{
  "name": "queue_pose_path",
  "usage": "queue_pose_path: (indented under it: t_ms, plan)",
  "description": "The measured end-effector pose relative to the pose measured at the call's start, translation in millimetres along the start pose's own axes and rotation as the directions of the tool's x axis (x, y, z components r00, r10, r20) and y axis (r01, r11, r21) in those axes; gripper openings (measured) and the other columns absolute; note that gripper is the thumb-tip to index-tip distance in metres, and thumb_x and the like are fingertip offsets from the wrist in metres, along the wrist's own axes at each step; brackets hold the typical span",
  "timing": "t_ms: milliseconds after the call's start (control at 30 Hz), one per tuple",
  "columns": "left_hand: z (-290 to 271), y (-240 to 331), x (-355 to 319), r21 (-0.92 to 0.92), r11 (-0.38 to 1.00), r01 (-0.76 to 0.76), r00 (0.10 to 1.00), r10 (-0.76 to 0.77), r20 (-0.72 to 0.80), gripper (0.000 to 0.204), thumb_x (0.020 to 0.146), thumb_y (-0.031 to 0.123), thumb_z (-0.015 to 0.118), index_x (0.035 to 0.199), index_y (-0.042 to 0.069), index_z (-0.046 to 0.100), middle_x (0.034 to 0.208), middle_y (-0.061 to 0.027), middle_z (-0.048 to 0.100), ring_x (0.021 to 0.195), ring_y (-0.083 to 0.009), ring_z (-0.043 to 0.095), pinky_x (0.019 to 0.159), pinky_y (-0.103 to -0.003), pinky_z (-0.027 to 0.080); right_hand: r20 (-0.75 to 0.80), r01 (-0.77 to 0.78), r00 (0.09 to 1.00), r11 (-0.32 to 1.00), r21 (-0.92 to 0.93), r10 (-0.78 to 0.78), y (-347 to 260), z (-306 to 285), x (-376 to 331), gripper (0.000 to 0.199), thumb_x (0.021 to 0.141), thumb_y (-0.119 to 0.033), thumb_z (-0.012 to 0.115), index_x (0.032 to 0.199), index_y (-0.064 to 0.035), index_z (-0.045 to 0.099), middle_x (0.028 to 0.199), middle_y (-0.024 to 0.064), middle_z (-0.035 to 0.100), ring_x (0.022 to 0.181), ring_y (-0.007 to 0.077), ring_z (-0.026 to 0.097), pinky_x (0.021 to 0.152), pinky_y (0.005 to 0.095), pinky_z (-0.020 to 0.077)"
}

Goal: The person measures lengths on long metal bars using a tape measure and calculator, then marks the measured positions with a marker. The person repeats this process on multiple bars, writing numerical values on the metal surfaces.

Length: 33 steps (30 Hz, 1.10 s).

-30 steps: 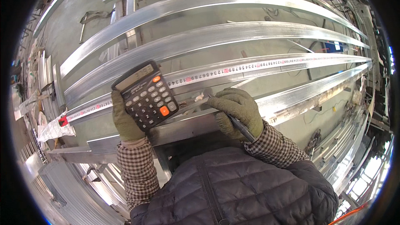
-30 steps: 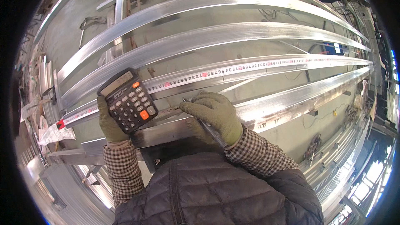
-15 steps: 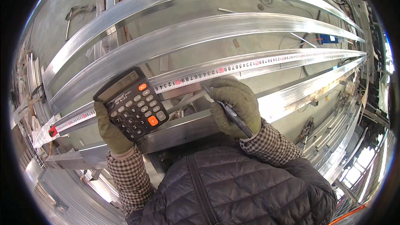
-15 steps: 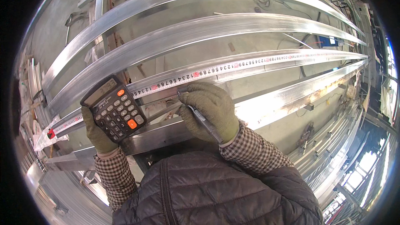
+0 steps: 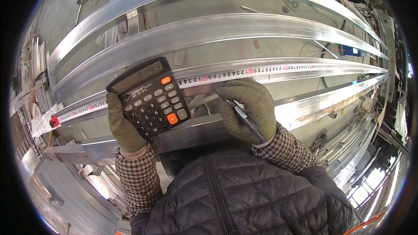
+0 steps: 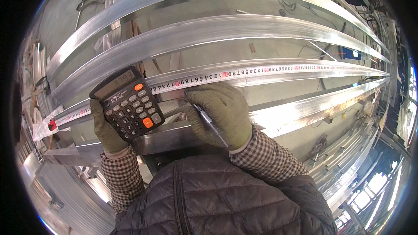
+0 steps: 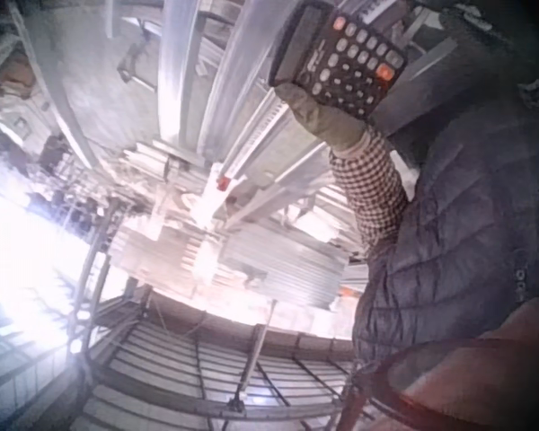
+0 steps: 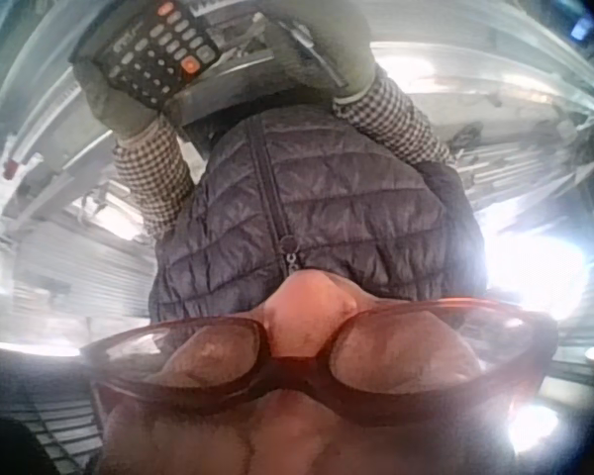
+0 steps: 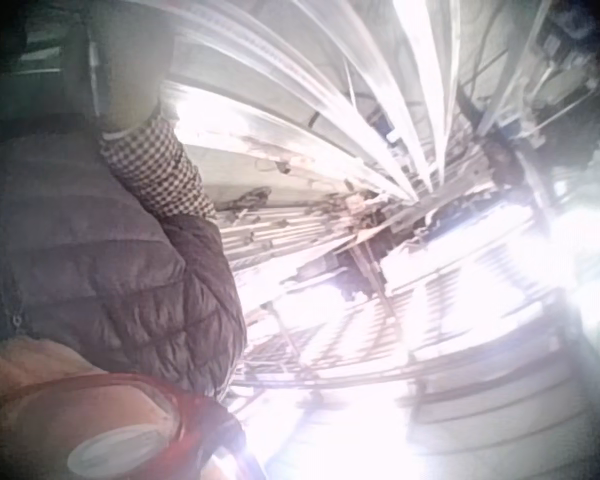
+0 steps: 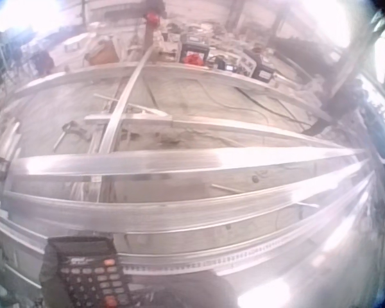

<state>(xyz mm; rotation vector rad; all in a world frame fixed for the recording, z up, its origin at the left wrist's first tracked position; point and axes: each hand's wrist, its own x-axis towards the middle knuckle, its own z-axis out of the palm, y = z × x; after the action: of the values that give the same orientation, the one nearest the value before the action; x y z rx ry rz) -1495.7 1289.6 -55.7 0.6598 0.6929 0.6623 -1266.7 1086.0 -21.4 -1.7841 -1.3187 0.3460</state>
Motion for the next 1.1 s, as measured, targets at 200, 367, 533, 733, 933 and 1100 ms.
queue_pose_path:
  t_ms: [200,367,533,733,933,1100]
  plan:
    - [0,1,0,0.001,1.000,-0.004,0.999,0.004,-0.046,0.062,0.120,0.052,0.050,0.149,-0.001,0.063,0.137,-0.0233,0.076,0.114,-0.0310,0.082,0.090,-0.043,0.074,-0.022,0.021,1.000,0.999,-0.031,-0.021,0,2,4,0.027,0.085,-0.003,0.082,0.110,-0.0025,0.076,0.105,0.0185,0.081,0.097,0.0380,0.080,0.087,0.0473,0.0626]
    - [6,3,2,-0.041,0.999,0.001,0.999,0.001,0.053,0.061,0.120,0.051,0.050,0.150,-0.001,0.063,0.137,-0.0231,0.076,0.114,-0.0312,0.082,0.090,-0.043,0.074,-0.031,0.018,0.999,0.998,-0.060,-0.020,-1,2,8,0.026,0.085,-0.003,0.083,0.110,-0.0036,0.076,0.106,0.0177,0.081,0.097,0.0374,0.079,0.087,0.0475,0.0624]
    - [10,1,3,-0.051,0.999,-0.005,0.999,0.007,0.039,0.060,0.120,0.049,0.050,0.149,-0.001,0.064,0.136,-0.0235,0.076,0.114,-0.0316,0.082,0.089,-0.044,0.074,-0.020,0.078,0.996,0.986,-0.146,-0.082,2,-2,11,0.029,0.085,-0.011,0.089,0.110,-0.0045,0.077,0.103,0.0149,0.083,0.093,0.0340,0.082,0.083,0.0445,0.0646]
    - [8,2,6,-0.068,0.998,0.006,0.999,-0.003,0.047,0.059,0.120,0.049,0.052,0.149,-0.001,0.064,0.136,-0.0230,0.077,0.113,-0.0317,0.082,0.090,-0.044,0.074,-0.008,0.092,0.995,0.981,-0.171,-0.095,4,-2,14,0.030,0.084,-0.011,0.090,0.111,-0.0062,0.077,0.101,0.0129,0.083,0.094,0.0322,0.083,0.081,0.0436,0.0641]
    - [10,2,7,-0.048,0.999,0.005,1.000,-0.006,-0.021,0.059,0.119,0.049,0.052,0.149,-0.001,0.064,0.136,-0.0226,0.077,0.112,-0.0310,0.082,0.090,-0.044,0.074,0.006,0.088,0.996,0.982,-0.164,-0.089,5,-2,17,0.033,0.084,-0.010,0.089,0.113,-0.0066,0.075,0.100,0.0124,0.083,0.092,0.0313,0.082,0.079,0.0435,0.0638]
    - [15,2,8,-0.050,0.999,-0.003,1.000,0.004,0.026,0.059,0.119,0.049,0.053,0.149,-0.001,0.064,0.136,-0.0223,0.077,0.113,-0.0307,0.082,0.090,-0.044,0.074,-0.001,0.081,0.997,0.988,-0.129,-0.082,8,-2,16,0.030,0.082,-0.006,0.087,0.111,-0.0063,0.077,0.101,0.0124,0.083,0.094,0.0325,0.081,0.083,0.0437,0.0634]
